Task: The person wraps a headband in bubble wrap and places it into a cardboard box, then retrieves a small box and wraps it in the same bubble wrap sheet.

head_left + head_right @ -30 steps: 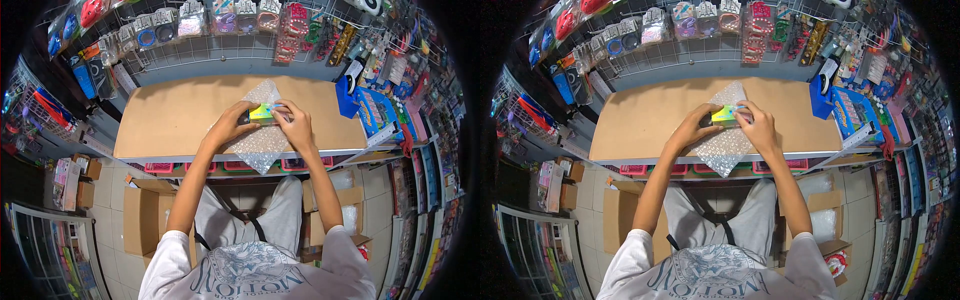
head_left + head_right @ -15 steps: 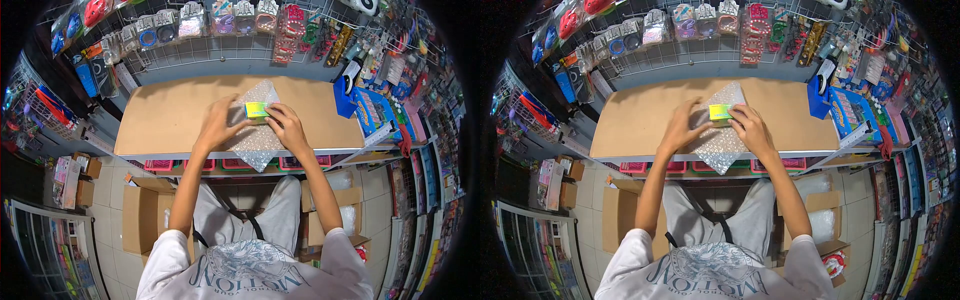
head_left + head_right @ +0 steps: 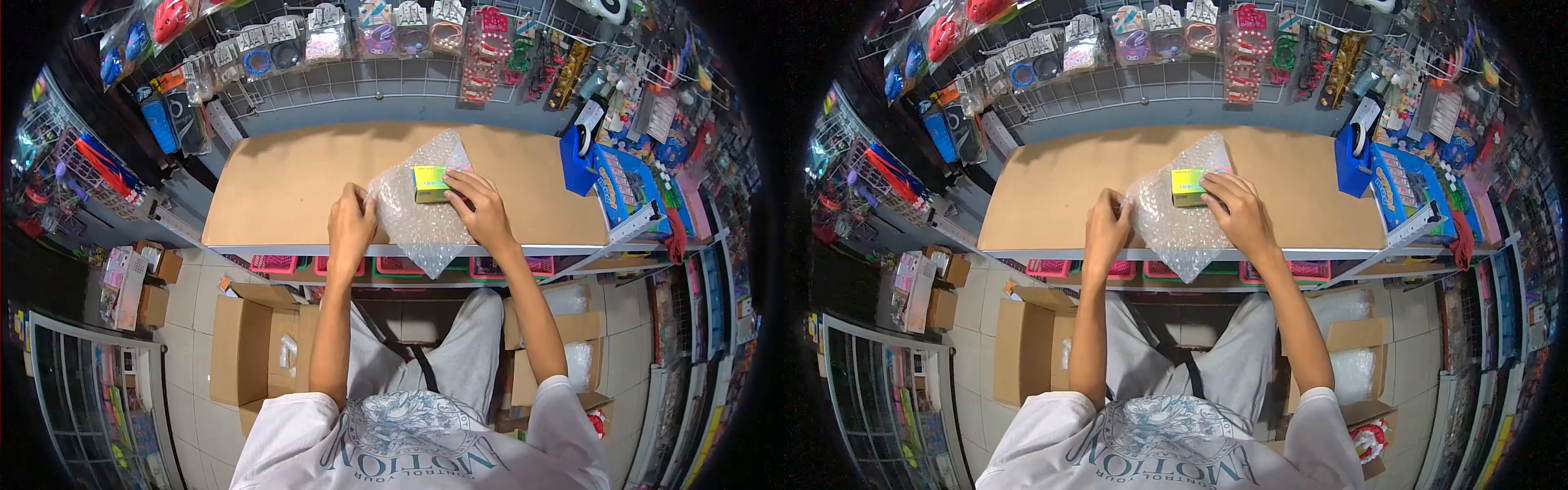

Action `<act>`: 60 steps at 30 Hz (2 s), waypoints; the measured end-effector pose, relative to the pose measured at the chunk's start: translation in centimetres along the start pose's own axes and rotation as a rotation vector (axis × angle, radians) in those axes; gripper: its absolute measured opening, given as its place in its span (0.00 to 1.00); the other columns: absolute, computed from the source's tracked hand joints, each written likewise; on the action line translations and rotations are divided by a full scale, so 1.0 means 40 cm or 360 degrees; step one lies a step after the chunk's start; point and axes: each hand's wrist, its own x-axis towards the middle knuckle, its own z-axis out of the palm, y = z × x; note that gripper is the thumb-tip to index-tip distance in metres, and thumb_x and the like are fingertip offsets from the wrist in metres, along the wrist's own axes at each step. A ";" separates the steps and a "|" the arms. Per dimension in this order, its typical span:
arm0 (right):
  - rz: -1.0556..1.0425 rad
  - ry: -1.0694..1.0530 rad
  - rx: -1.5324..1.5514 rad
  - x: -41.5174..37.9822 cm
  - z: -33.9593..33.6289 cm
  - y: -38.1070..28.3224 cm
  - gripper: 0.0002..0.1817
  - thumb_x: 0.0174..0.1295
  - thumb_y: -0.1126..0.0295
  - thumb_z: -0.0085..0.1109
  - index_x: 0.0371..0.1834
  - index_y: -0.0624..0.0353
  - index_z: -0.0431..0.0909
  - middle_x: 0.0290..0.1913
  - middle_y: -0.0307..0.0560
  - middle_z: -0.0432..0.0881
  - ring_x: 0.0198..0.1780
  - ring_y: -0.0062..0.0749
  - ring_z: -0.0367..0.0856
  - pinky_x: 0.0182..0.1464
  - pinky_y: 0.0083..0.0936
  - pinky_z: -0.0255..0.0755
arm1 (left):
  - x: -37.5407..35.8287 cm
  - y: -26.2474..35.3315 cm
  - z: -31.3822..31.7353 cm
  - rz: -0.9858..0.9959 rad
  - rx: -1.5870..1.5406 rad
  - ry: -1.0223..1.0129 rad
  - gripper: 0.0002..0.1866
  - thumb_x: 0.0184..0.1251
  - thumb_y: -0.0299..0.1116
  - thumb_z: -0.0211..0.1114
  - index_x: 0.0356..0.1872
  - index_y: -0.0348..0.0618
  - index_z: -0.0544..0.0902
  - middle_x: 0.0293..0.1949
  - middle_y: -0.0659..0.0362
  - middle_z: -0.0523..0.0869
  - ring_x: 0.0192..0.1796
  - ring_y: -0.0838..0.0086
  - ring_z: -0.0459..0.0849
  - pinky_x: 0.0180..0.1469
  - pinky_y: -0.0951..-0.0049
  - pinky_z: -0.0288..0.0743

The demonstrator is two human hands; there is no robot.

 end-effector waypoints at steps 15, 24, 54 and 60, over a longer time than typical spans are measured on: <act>-0.0085 0.0002 -0.0012 -0.003 -0.001 0.010 0.15 0.64 0.71 0.66 0.54 0.61 0.86 0.58 0.52 0.86 0.63 0.49 0.81 0.70 0.43 0.70 | 0.019 0.192 0.091 -0.0079 -0.0712 0.0476 0.13 0.71 0.26 0.69 0.42 0.34 0.71 0.32 0.41 0.88 0.38 0.58 0.93 0.37 0.63 0.82; -0.0071 0.0032 0.0047 -0.007 -0.002 0.018 0.14 0.62 0.74 0.67 0.50 0.64 0.86 0.56 0.54 0.87 0.63 0.50 0.81 0.68 0.42 0.72 | -0.005 0.233 0.193 0.0203 -0.0594 0.0249 0.15 0.72 0.25 0.67 0.48 0.33 0.68 0.42 0.35 0.90 0.48 0.46 0.91 0.45 0.60 0.84; 0.0256 -0.0556 0.0326 0.060 -0.050 0.053 0.37 0.52 0.66 0.78 0.68 0.59 0.75 0.67 0.54 0.76 0.70 0.51 0.72 0.74 0.39 0.65 | -0.046 0.022 0.034 -0.0167 -0.0499 0.0175 0.24 0.68 0.21 0.66 0.62 0.37 0.67 0.39 0.42 0.86 0.40 0.57 0.88 0.45 0.59 0.80; 0.0155 -0.0696 0.0536 0.077 -0.050 0.102 0.37 0.50 0.68 0.79 0.66 0.58 0.77 0.66 0.52 0.77 0.69 0.48 0.74 0.72 0.38 0.66 | -0.044 0.021 0.039 -0.0202 -0.0492 0.0225 0.24 0.68 0.21 0.68 0.61 0.39 0.68 0.36 0.44 0.86 0.36 0.63 0.87 0.41 0.64 0.79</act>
